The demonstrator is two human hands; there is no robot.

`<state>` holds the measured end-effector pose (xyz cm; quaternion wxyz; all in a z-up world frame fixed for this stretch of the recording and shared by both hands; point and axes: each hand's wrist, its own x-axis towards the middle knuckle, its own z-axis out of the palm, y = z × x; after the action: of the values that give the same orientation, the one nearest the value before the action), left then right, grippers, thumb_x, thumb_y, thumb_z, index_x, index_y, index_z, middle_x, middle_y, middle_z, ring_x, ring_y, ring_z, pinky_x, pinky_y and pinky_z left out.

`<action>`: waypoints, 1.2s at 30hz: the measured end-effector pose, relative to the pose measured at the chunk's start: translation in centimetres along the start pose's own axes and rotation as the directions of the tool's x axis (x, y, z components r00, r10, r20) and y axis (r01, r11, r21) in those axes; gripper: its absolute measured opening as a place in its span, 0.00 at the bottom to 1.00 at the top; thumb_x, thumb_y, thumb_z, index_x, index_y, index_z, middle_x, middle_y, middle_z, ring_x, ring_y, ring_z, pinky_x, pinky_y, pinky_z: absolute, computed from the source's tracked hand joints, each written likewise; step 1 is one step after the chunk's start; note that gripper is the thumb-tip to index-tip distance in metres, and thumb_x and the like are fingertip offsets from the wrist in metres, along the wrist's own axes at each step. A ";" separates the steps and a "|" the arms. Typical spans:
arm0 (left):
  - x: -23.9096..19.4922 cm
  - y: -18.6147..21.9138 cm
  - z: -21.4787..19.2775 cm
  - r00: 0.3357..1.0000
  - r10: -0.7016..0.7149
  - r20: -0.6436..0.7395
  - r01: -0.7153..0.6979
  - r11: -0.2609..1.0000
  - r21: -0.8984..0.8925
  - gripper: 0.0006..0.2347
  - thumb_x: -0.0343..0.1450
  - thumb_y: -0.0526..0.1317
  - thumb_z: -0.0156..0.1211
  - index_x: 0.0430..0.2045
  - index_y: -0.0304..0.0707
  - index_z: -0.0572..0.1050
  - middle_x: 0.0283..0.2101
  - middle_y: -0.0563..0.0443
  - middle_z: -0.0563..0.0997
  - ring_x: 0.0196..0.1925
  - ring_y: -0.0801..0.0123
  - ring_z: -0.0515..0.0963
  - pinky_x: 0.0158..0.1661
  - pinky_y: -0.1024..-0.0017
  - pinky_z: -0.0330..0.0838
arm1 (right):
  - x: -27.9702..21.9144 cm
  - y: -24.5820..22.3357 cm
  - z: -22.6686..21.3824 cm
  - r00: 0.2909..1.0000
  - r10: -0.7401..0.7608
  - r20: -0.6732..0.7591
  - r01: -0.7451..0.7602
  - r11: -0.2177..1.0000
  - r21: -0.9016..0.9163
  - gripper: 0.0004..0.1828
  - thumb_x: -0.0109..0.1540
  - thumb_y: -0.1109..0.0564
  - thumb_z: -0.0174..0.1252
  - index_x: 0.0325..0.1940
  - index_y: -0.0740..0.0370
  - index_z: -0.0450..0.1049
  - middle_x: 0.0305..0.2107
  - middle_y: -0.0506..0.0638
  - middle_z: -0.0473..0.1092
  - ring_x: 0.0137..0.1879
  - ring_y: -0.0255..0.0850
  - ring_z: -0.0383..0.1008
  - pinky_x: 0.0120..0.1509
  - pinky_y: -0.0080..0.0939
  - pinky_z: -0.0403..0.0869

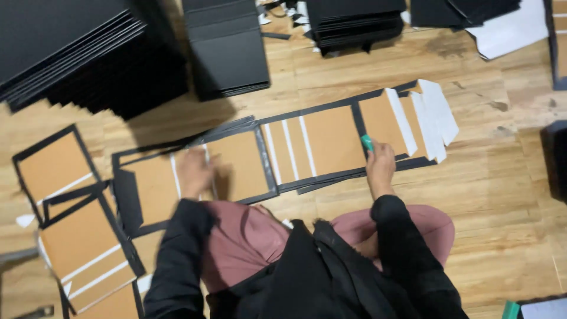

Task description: The person sits on the floor and assembles cardboard frames by applying a green adhesive tool to the edges of black and brown cardboard pieces. They press the pieces together, fold the cardboard, and stack the completed frames.

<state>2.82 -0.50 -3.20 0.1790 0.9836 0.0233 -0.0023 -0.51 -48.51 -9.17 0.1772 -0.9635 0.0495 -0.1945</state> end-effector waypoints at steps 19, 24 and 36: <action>-11.1 -25.1 0.5 0.688 -0.675 -0.265 0.682 0.727 -0.081 0.25 0.67 0.53 0.50 0.55 0.44 0.59 0.58 0.43 0.57 0.60 0.49 0.56 0.55 0.51 0.51 | -3.0 -24.5 8.0 0.678 0.470 0.565 -0.734 0.480 0.481 0.26 0.56 0.39 0.52 0.45 0.63 0.71 0.36 0.63 0.67 0.39 0.57 0.70 0.36 0.48 0.71; -10.5 -21.3 -1.3 0.694 -0.626 -0.355 0.693 0.714 0.096 0.22 0.67 0.49 0.53 0.51 0.35 0.64 0.57 0.45 0.55 0.58 0.52 0.51 0.52 0.51 0.50 | -2.5 -25.0 12.2 0.665 0.474 0.578 -0.568 0.823 -0.022 0.32 0.37 0.36 0.64 0.43 0.44 0.71 0.31 0.48 0.70 0.42 0.50 0.73 0.43 0.50 0.69; -8.6 -22.3 -0.5 0.677 -0.673 -0.299 0.730 0.666 0.154 0.19 0.63 0.51 0.55 0.38 0.35 0.66 0.42 0.47 0.63 0.43 0.54 0.65 0.42 0.59 0.59 | 1.0 -26.5 10.8 0.592 0.343 0.729 -0.476 0.879 -0.026 0.39 0.37 0.43 0.65 0.47 0.65 0.69 0.34 0.60 0.70 0.46 0.55 0.71 0.48 0.48 0.69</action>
<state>-6.81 20.17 -10.44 0.0298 0.9061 0.4208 0.0326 5.33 -20.53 -8.56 0.3042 -0.9046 0.1806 0.2379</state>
